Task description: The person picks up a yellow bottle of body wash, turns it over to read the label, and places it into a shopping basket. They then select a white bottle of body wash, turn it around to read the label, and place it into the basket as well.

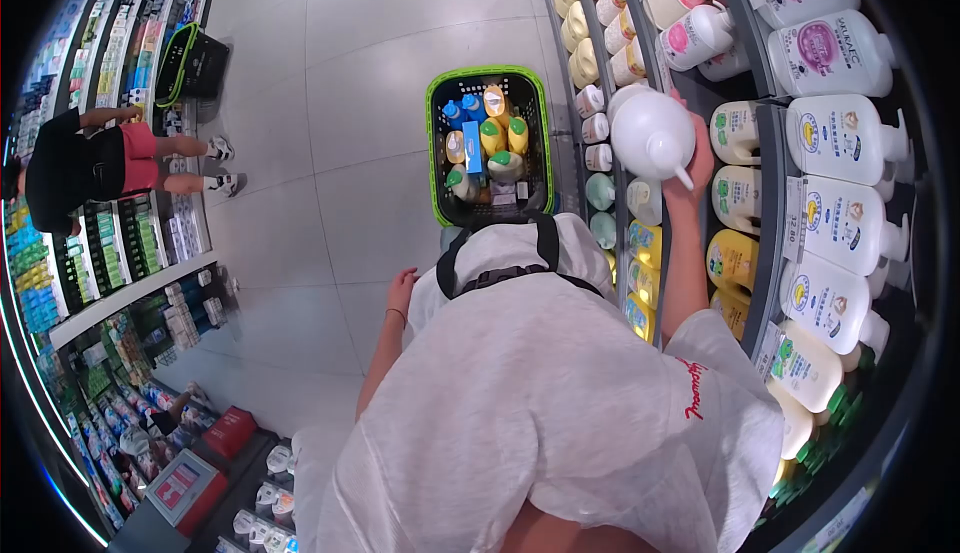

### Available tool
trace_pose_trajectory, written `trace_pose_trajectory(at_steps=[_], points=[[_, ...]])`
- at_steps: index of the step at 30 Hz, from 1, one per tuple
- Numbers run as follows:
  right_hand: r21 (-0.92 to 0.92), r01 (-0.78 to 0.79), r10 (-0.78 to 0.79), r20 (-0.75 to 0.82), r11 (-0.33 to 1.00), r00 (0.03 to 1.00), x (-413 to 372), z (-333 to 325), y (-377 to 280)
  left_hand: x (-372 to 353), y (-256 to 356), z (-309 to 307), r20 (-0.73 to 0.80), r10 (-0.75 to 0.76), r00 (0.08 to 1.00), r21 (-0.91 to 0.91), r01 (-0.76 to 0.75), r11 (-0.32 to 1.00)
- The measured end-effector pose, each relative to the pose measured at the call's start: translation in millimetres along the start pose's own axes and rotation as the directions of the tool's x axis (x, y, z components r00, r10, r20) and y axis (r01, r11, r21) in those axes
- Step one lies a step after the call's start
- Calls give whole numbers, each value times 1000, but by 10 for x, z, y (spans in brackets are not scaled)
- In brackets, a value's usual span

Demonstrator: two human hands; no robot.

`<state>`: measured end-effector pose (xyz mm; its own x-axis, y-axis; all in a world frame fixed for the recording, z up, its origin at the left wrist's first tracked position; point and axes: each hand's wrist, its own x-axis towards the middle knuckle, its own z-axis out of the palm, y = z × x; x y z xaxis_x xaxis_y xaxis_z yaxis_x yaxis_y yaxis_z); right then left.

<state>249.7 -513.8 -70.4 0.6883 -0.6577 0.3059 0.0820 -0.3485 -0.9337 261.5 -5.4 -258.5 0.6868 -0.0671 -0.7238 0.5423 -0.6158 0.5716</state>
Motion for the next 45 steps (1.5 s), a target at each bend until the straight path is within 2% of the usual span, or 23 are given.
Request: trace_pose_trajectory(at_steps=[1,3,4,5,7,8,9,10,11,12,13,15,16,17,19,20,23,28,33,36,39,43,45], points=[[297,-85,57,103,951,993,-39,41,-126,71,-91,-10,0,-1,1000,-3,1,1000],[292,-205,132,253,934,959,-98,84,-517,270,-250,-26,19,36,999,-20,-36,999],[267,-13,-60,263,964,963,-111,158,-677,272,-198,-29,19,40,999,-24,-40,999],[266,-9,-64,264,964,962,-135,206,-844,254,-131,-29,-7,24,1000,-60,-24,998],[397,114,-219,232,911,948,-151,247,-1133,254,-92,-21,-31,3,1000,-101,-6,995],[545,112,-305,278,831,911,-53,210,-1166,271,-104,-24,-42,-42,998,-182,33,983],[544,110,-306,285,832,909,-32,234,-1233,259,-107,-25,-50,-89,995,-261,73,962],[764,-53,-232,261,643,937,-17,300,-1307,244,-110,-26,-49,-91,995,-269,75,960],[907,-191,-150,263,375,953,0,378,-1386,226,-114,-30,-61,-63,996,-212,48,976],[928,-253,-101,289,275,952,19,479,-1479,219,-148,-29,-73,-34,997,-155,23,988],[926,-258,-104,296,276,950,19,539,-1476,250,-239,-29,-74,-35,997,-162,23,986],[806,-543,-135,526,-234,840,21,672,-1373,307,-421,-30,-38,19,999,8,-19,1000],[724,-576,-239,525,-379,817,30,806,-1226,276,-434,-6,-40,20,999,3,-20,1000],[721,-580,-243,527,-379,814,-5,867,-1138,238,-450,25,-39,31,999,56,-29,998],[456,-659,-409,533,-599,741,-70,967,-1007,228,-571,57,-27,47,999,113,-44,993],[385,-629,-406,519,-675,753,-126,1009,-977,212,-637,73,-19,47,999,103,-45,994],[268,-576,-383,527,-772,759,-265,1083,-992,346,-985,95,16,61,998,32,-61,998],[380,-562,-290,573,-735,767,-431,1073,-1029,664,-1299,82,76,90,993,-51,-87,995],[567,-591,-86,676,-573,732,-562,1087,-1058,884,-1248,-61,116,145,983,-48,-141,989],[618,-620,4,710,-484,705,-615,1111,-1079,956,-1084,-146,135,184,974,-28,-182,983],[640,-641,56,725,-425,687,-628,1144,-1078,759,-566,-180,103,142,984,39,-147,988],[646,-664,102,741,-376,664,-673,1179,-1090,751,-481,-220,148,127,981,64,-138,988],[647,-672,123,747,-360,654,-685,1182,-1079,739,-501,-205,152,164,975,-3,-166,986]])
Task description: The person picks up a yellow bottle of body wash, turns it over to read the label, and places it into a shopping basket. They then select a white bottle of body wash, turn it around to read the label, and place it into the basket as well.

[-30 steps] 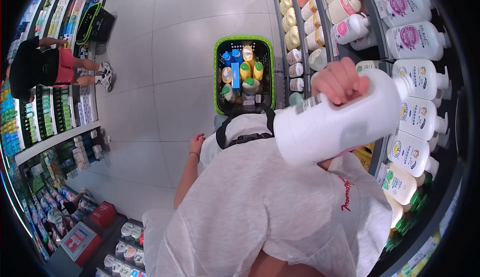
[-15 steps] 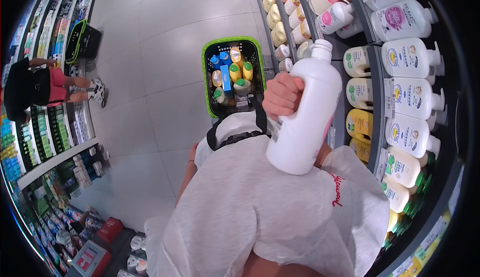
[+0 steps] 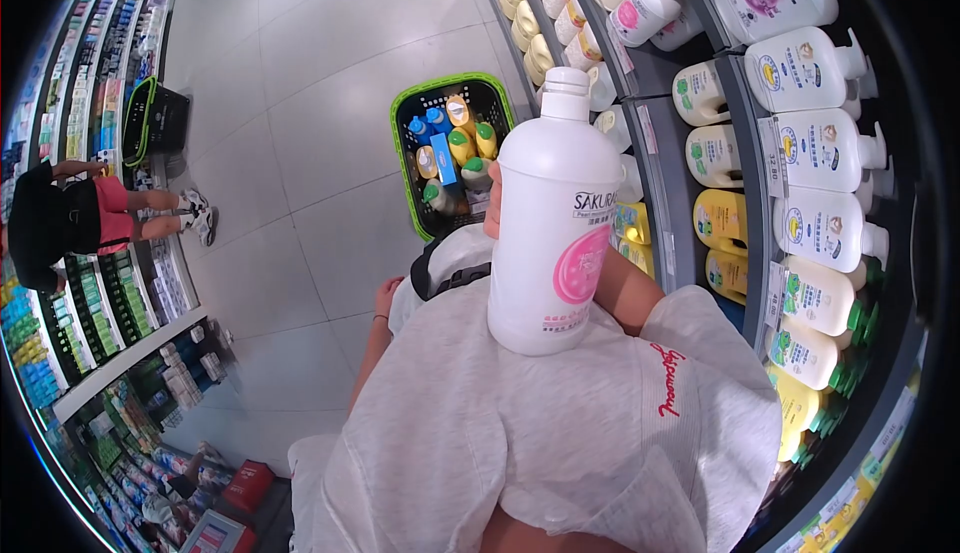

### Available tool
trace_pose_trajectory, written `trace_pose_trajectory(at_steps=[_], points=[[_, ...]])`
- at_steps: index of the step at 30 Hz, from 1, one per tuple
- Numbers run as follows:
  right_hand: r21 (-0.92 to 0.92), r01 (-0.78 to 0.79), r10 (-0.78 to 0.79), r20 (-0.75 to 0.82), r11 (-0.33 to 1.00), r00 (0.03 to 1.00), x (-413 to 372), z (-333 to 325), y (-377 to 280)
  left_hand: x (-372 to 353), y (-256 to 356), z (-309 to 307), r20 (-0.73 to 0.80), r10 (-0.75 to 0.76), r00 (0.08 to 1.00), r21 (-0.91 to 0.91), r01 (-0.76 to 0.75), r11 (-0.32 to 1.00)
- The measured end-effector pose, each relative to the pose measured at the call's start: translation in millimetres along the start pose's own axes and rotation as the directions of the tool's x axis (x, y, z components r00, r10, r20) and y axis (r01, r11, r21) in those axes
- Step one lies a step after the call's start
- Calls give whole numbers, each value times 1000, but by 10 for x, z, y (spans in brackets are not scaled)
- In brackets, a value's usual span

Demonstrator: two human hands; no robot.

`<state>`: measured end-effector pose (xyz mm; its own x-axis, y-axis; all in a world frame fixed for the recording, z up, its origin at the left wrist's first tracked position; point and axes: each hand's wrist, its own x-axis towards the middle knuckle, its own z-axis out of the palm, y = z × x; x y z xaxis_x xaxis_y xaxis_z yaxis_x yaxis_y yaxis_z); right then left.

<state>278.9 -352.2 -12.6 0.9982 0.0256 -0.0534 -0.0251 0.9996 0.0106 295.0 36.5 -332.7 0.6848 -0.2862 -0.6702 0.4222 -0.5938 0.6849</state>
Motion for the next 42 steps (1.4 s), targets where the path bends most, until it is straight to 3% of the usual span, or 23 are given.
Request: trace_pose_trajectory(at_steps=[5,21,42], points=[[-40,-14,12,-52,999,999,-22,-2,4,144,-548,-23,49,-44,998,-59,47,997],[-107,-145,115,-245,984,963,-43,-48,-11,-39,-272,-33,53,-49,997,30,48,998],[-62,-329,258,-493,942,831,51,-77,5,-39,-203,94,79,-14,997,31,11,999]])
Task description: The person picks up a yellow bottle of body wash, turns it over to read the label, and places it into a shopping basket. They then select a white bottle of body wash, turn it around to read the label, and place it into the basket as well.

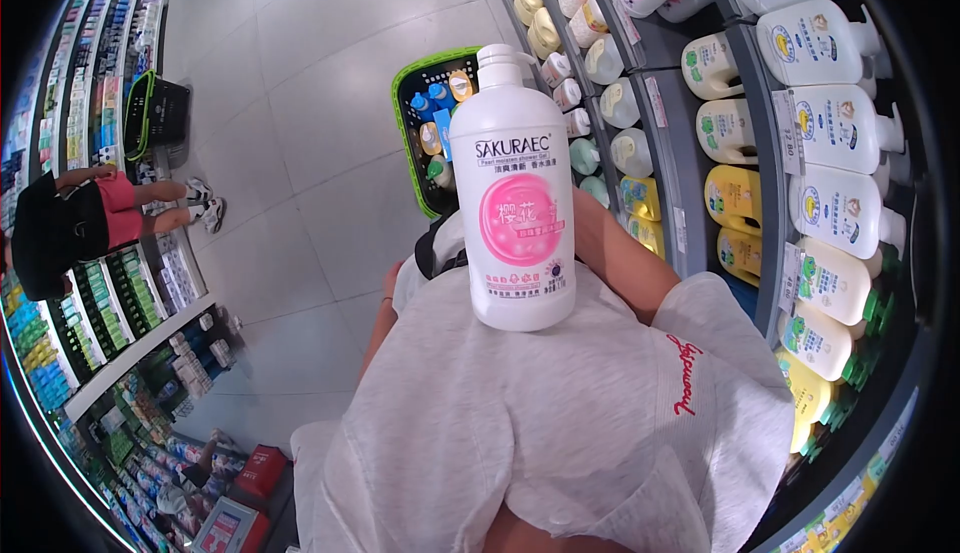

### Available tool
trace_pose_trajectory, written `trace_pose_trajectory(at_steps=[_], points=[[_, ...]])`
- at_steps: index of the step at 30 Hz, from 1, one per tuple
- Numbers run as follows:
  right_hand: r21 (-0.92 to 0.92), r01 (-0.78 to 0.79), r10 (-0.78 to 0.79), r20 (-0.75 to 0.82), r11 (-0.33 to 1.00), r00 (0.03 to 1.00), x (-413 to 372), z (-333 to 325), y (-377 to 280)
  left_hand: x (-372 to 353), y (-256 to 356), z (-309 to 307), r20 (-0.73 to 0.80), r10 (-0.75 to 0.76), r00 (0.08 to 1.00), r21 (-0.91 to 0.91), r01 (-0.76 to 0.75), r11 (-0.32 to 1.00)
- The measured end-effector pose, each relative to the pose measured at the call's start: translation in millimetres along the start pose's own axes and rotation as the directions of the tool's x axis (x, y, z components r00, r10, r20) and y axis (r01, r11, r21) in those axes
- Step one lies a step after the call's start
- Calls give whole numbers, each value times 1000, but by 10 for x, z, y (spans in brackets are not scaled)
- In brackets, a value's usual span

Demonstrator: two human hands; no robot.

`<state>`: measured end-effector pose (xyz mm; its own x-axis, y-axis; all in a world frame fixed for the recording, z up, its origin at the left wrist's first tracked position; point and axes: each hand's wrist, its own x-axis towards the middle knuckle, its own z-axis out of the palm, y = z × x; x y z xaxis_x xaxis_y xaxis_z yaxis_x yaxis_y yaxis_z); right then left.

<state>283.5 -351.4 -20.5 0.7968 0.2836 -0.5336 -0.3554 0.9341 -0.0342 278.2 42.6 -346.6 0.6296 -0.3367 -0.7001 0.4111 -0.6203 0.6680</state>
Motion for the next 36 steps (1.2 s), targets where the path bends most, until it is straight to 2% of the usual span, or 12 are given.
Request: trace_pose_trajectory(at_steps=[2,4,5,7,17,21,23,25,27,28,31,36], points=[[8,-19,19,-25,1000,1000,84,-64,8,-2,30,-34,-4,3,1000,-2,-3,1000],[25,34,-38,212,999,977,183,-202,36,-27,52,-56,-9,3,1000,7,-3,1000],[26,33,-37,213,999,976,161,-180,42,-36,63,-59,-12,4,1000,7,-3,1000],[-212,220,-193,140,952,971,42,25,43,-50,85,-56,-12,-1,1000,8,1,1000],[-234,155,-141,79,960,987,143,-65,41,-69,232,34,3,31,1000,-4,-31,1000],[-260,158,-158,21,953,987,192,-182,51,-155,750,14,-23,70,997,-40,-71,997],[-232,171,-161,61,957,985,213,-277,56,-214,1133,-9,-44,98,994,-86,-101,991],[-325,119,-162,-109,938,981,170,-232,48,-265,1451,-10,-60,113,992,-118,-119,986],[-356,137,-208,-169,924,963,55,-45,56,-348,1831,-3,-44,-71,996,-530,37,847],[-385,153,-255,-228,910,940,15,27,75,-376,2009,12,-52,-73,996,-530,34,847],[-433,112,-258,-295,894,920,24,119,97,-454,2552,15,-43,83,996,-484,-93,870],[-412,85,-178,-192,907,965,246,-256,74,-809,3232,204,71,333,940,-534,-246,809]])
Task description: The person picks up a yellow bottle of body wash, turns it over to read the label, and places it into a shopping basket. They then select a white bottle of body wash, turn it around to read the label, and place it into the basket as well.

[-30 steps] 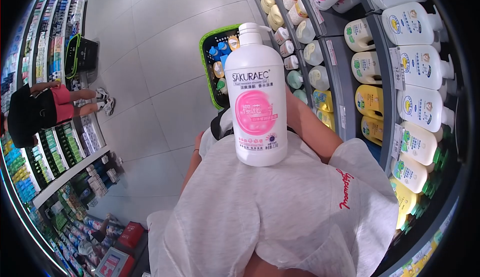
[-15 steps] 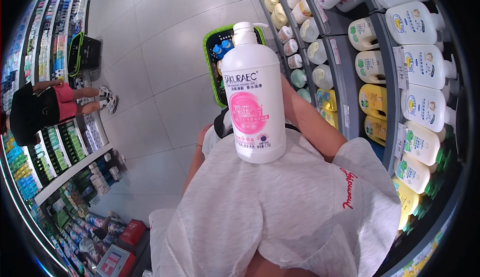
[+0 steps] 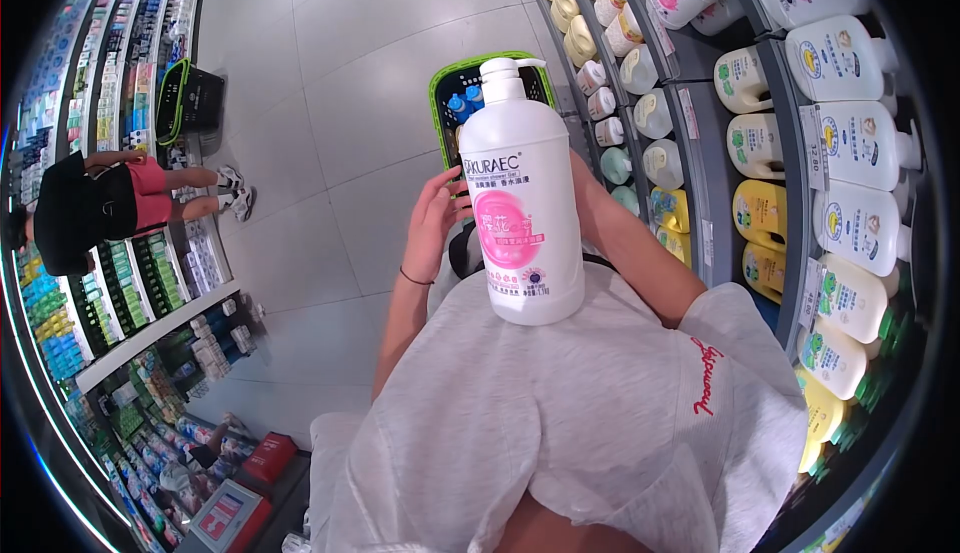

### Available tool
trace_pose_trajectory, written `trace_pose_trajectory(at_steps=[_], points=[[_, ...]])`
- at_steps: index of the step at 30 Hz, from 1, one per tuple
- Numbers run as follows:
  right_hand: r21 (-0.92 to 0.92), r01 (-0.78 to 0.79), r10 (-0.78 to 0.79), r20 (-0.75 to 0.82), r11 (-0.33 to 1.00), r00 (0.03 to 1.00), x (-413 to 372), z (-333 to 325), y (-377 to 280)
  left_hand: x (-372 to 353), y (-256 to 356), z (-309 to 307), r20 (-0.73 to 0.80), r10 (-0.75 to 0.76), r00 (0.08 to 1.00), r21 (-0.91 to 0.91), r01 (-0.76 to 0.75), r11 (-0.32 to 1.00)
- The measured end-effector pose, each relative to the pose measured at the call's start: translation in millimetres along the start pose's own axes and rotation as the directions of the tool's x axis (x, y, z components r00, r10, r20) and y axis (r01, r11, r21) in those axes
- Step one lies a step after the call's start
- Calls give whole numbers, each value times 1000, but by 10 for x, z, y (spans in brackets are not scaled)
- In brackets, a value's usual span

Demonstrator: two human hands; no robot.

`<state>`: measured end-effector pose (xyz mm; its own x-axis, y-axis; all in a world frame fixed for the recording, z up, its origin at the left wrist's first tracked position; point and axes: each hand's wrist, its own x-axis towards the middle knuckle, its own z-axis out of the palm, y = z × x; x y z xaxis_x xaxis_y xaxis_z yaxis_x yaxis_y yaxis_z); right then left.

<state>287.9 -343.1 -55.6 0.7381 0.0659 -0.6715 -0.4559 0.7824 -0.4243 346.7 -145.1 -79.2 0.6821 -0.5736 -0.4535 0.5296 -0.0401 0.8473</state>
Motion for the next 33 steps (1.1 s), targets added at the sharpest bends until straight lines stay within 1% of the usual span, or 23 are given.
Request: trace_pose_trajectory(at_steps=[1,2,3,4,5,7,8,9,10,11,13,16,18,20,23,26,28,29,31,33], points=[[-2,0,0,44,1000,999,10,-14,4,-37,75,87,108,59,992,-3,-59,998],[-2,-1,1,44,1000,999,-1,-7,-5,-95,150,189,108,59,992,-3,-59,998],[-24,7,-7,25,1000,1000,-23,8,-23,-170,214,288,183,112,977,-43,-106,993],[-47,15,-15,7,999,1000,-40,21,-39,-216,241,330,253,168,953,-87,-150,985],[-50,14,-14,10,999,1000,-51,21,-48,-230,240,324,347,180,920,-106,-153,983],[27,27,-28,40,999,999,-74,31,-60,-290,321,401,349,184,919,-78,-168,983],[25,26,-27,43,999,999,-103,53,-81,-311,357,435,354,185,917,-50,-178,983],[-16,35,-34,30,999,999,-148,83,-116,-315,370,437,353,186,917,-50,-180,982],[-56,43,-42,17,998,999,-187,107,-144,-318,380,434,360,168,918,-76,-151,986],[-57,42,-41,17,997,999,-211,129,-158,-322,390,434,368,150,918,-101,-121,988],[-114,79,-77,19,990,997,-246,172,-179,-335,423,451,368,140,919,-94,-113,989],[-117,63,-65,-17,991,998,-279,232,-218,-358,471,486,352,130,927,-64,-115,991],[-118,82,-83,-3,990,997,-255,214,-200,-362,487,487,335,130,933,-41,-124,991],[-118,99,-98,11,988,995,-243,207,-197,-355,505,462,368,87,926,-46,-75,996],[-130,98,-96,21,987,995,-220,202,-195,-357,538,472,361,56,931,-36,-47,998],[-100,95,-94,21,990,995,-208,209,-181,-368,546,476,352,59,934,-33,-50,998],[-156,109,-114,-21,982,993,-280,281,-210,-364,546,463,354,60,933,-23,-55,998],[-155,108,-113,-21,982,993,-283,277,-201,-362,544,458,359,63,931,-15,-61,998],[-154,160,-161,8,975,987,-285,268,-186,-365,540,456,352,62,934,-14,-61,998],[-174,162,-166,-10,971,986,-288,270,-183,-362,527,468,345,63,936,-12,-62,998]])
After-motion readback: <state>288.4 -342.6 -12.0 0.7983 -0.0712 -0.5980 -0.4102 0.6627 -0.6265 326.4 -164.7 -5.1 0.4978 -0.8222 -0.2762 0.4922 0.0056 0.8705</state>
